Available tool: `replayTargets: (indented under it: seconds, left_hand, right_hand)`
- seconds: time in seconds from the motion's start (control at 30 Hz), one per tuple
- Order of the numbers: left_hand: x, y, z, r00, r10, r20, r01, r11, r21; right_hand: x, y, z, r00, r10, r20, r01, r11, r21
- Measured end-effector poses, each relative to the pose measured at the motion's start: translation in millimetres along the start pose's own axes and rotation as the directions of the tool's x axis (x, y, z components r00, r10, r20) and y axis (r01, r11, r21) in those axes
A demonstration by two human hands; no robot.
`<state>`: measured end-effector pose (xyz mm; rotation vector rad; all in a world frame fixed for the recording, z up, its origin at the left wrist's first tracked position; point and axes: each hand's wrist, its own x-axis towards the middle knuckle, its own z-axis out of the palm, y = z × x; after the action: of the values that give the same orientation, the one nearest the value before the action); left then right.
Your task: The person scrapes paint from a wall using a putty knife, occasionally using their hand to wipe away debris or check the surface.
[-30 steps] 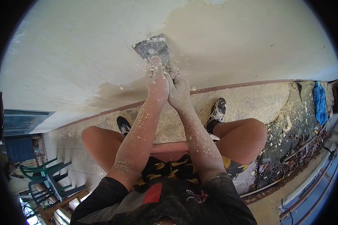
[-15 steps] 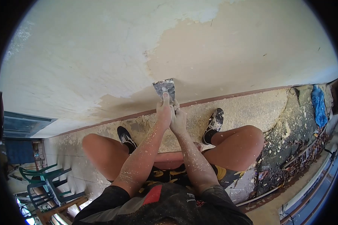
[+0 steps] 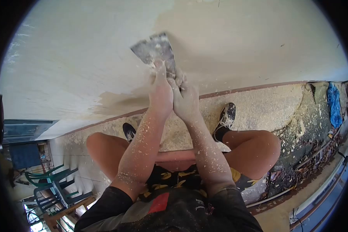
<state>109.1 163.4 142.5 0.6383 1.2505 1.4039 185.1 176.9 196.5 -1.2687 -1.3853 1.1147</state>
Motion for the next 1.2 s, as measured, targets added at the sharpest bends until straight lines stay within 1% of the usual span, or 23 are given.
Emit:
replayTargets:
  seconds: [0.1,0.13,0.2,0.27,0.33,0.37,0.4,0.43,0.47,0.5,0.57,0.63,0.7,0.73,0.77,0.8,0.87,0.97,1.0,1.03,1.1,1.13,1.2]
  left_hand:
    - [1,-2,16,1.0,0.019,-0.005,-0.018,0.996,0.088]
    - [10,7,25,0.998,0.063,0.014,-0.064,0.991,0.118]
    - [8,14,31,0.999,0.036,0.034,-0.04,0.991,0.124]
    - [7,35,40,0.999,-0.016,0.04,0.01,0.99,0.142]
    - [11,71,57,0.994,0.014,0.104,-0.035,0.978,0.205]
    - [24,39,46,0.996,-0.017,0.085,-0.001,0.979,0.204]
    - [43,-6,31,0.918,0.381,0.106,-0.392,0.842,0.369]
    - [42,-9,29,0.921,0.383,0.077,-0.384,0.85,0.361]
    - [40,-11,28,0.922,0.383,0.049,-0.375,0.857,0.352]
    - [14,2,26,0.998,-0.056,-0.019,0.058,0.987,0.152]
    - [2,7,29,1.0,0.014,-0.012,-0.012,0.992,0.128]
    - [10,31,39,0.995,0.098,0.02,-0.099,0.993,0.063]
    - [39,30,55,0.996,0.083,0.024,-0.084,0.996,0.021]
    - [62,6,67,0.812,0.551,-0.196,-0.405,0.772,0.49]
    - [40,35,59,0.927,0.369,-0.067,-0.335,0.895,0.293]
    - [17,67,52,0.984,0.164,0.067,-0.172,0.976,0.133]
    - [10,15,33,0.998,0.07,0.003,-0.07,0.995,-0.07]
    - [9,40,36,0.995,0.097,0.035,-0.097,0.995,-0.018]
    - [2,71,44,0.988,0.13,0.085,-0.129,0.991,-0.019]
    - [1,97,54,0.98,0.152,0.131,-0.151,0.988,-0.022]
    - [3,94,55,0.98,0.146,0.132,-0.147,0.989,-0.002]
    - [5,78,52,0.984,0.131,0.124,-0.134,0.991,0.009]
    - [12,15,37,0.998,0.034,0.057,-0.035,0.999,0.024]
  right_hand:
    - [-3,45,-1,0.997,0.073,-0.003,-0.073,0.997,-0.024]
    - [-16,68,19,0.955,-0.124,-0.268,0.14,0.989,0.04]
    - [-6,101,36,0.908,-0.196,-0.369,0.235,0.97,0.062]
    - [4,82,27,0.856,-0.232,-0.462,0.303,0.949,0.084]
    - [12,12,-15,0.999,0.0,-0.043,0.0,1.0,0.018]
    - [8,20,-12,0.999,0.033,-0.028,-0.033,0.999,0.012]
    - [8,26,-8,0.998,-0.003,-0.065,0.01,0.995,0.097]
    - [14,31,-6,0.991,-0.065,-0.118,0.086,0.98,0.18]
    - [1,64,-5,0.998,0.06,-0.014,-0.061,0.993,-0.103]
    - [-13,110,20,0.984,-0.03,-0.174,0.026,0.999,-0.022]
    - [-11,105,34,0.935,-0.102,-0.339,0.128,0.99,0.054]
    - [-1,84,19,0.978,-0.074,-0.193,0.096,0.99,0.107]
    - [19,23,-7,0.983,-0.127,-0.128,0.127,0.992,-0.014]
    - [25,4,-12,0.991,-0.107,-0.085,0.115,0.99,0.088]
    - [25,-6,-16,0.994,-0.097,-0.044,0.104,0.977,0.188]
    - [12,6,-14,0.999,0.014,-0.039,-0.01,0.996,0.094]
    - [-10,70,16,0.961,-0.134,-0.24,0.12,0.99,-0.072]
    - [1,67,25,0.888,-0.347,-0.303,0.338,0.937,-0.082]
    - [1,19,6,0.987,-0.088,-0.133,0.087,0.996,-0.018]
    - [7,-6,-6,0.992,-0.044,-0.122,0.042,0.999,-0.019]
    - [18,-31,-20,0.988,0.118,0.1,-0.133,0.979,0.154]
    - [15,-9,-17,0.986,0.141,0.093,-0.145,0.989,0.03]
    - [-8,78,8,0.989,-0.037,-0.144,0.038,0.999,0.007]
